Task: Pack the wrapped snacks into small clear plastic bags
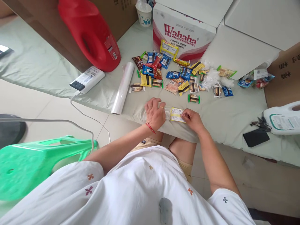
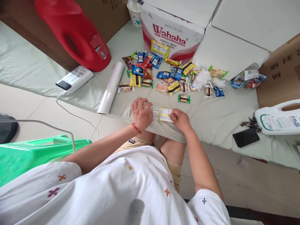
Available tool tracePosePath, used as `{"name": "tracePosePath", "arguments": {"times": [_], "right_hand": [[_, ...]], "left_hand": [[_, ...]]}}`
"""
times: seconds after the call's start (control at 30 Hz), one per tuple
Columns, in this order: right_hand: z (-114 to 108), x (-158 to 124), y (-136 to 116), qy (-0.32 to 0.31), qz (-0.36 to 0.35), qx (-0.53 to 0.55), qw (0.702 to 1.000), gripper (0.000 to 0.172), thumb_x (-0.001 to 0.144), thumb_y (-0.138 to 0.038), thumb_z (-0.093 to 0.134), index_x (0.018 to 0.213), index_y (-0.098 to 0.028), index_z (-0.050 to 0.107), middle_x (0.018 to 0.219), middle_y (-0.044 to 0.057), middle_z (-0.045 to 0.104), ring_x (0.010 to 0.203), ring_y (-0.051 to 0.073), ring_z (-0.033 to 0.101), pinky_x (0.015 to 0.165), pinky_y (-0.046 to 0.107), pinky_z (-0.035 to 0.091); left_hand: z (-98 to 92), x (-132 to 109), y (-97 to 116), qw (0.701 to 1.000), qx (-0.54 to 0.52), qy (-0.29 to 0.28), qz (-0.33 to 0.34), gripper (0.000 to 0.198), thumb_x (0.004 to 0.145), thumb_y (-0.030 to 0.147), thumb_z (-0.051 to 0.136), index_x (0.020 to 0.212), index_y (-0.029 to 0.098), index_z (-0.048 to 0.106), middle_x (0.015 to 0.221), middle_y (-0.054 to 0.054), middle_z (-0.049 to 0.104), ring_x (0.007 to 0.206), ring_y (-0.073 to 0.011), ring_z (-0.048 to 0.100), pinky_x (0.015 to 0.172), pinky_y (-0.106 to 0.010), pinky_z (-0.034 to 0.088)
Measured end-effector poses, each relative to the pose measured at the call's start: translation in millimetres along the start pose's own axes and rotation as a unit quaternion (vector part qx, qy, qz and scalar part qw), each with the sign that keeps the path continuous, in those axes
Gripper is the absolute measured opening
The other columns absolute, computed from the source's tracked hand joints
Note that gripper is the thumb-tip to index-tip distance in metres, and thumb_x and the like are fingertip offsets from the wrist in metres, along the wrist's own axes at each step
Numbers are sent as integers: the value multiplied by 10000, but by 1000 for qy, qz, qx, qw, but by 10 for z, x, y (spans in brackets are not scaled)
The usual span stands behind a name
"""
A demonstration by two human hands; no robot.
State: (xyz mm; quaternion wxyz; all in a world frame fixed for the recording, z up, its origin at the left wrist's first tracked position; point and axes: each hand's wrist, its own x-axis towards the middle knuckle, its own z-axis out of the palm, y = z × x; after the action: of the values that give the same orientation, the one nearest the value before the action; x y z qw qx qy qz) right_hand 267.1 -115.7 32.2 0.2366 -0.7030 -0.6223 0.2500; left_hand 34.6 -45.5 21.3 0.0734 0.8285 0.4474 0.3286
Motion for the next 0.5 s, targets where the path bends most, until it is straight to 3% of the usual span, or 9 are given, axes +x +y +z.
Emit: {"name": "tracePosePath", "arguments": {"times": [0.07, 0.13, 0.17, 0.33, 0.5], "right_hand": [[7, -2, -11, 3, -2, -2, 1000, 206, 926, -421, 571, 828, -241, 589, 714, 1, 591, 675, 176, 518, 612, 279, 356], [13, -3, -20, 8, -17, -5, 1000, 186, 917, -394, 561, 821, -236, 586, 719, 2, 591, 684, 176, 521, 624, 280, 362], [10, -2, -18, 11, -24, -6, 1000, 177, 913, -380, 554, 819, -234, 588, 720, 3, 592, 686, 175, 522, 631, 282, 367], [-164, -18, 173, -4, 0, 15, 1000, 222, 905, -438, 609, 886, -225, 669, 770, 12, 661, 676, 166, 553, 646, 282, 408], [-487, -152, 630, 31, 48, -28, 998, 284, 868, -486, 644, 906, -216, 723, 848, 44, 698, 702, 181, 587, 682, 319, 451]], "left_hand": [[-21, -29, 97, 991, -33, -16, 128, 278, 956, 215, 538, 1182, 273, 688, 1352, -111, 666, 1406, -321, 502, 1152, -620, 352], [10, -68, 186, 964, -65, -79, 247, 342, 1009, 212, 466, 1277, 295, 662, 1437, -60, 655, 1474, -245, 473, 1243, -566, 291], [44, -82, 216, 952, -71, -113, 275, 379, 1034, 219, 428, 1343, 293, 635, 1488, -54, 630, 1495, -222, 460, 1267, -545, 269], [224, -64, 202, 941, -44, -245, 229, 501, 1085, 287, 341, 1569, 248, 466, 1630, -102, 481, 1531, -247, 431, 1269, -598, 234], [221, -27, 153, 934, -53, -276, 219, 515, 1089, 298, 333, 1590, 269, 448, 1650, -91, 446, 1551, -239, 399, 1280, -584, 201]]}}
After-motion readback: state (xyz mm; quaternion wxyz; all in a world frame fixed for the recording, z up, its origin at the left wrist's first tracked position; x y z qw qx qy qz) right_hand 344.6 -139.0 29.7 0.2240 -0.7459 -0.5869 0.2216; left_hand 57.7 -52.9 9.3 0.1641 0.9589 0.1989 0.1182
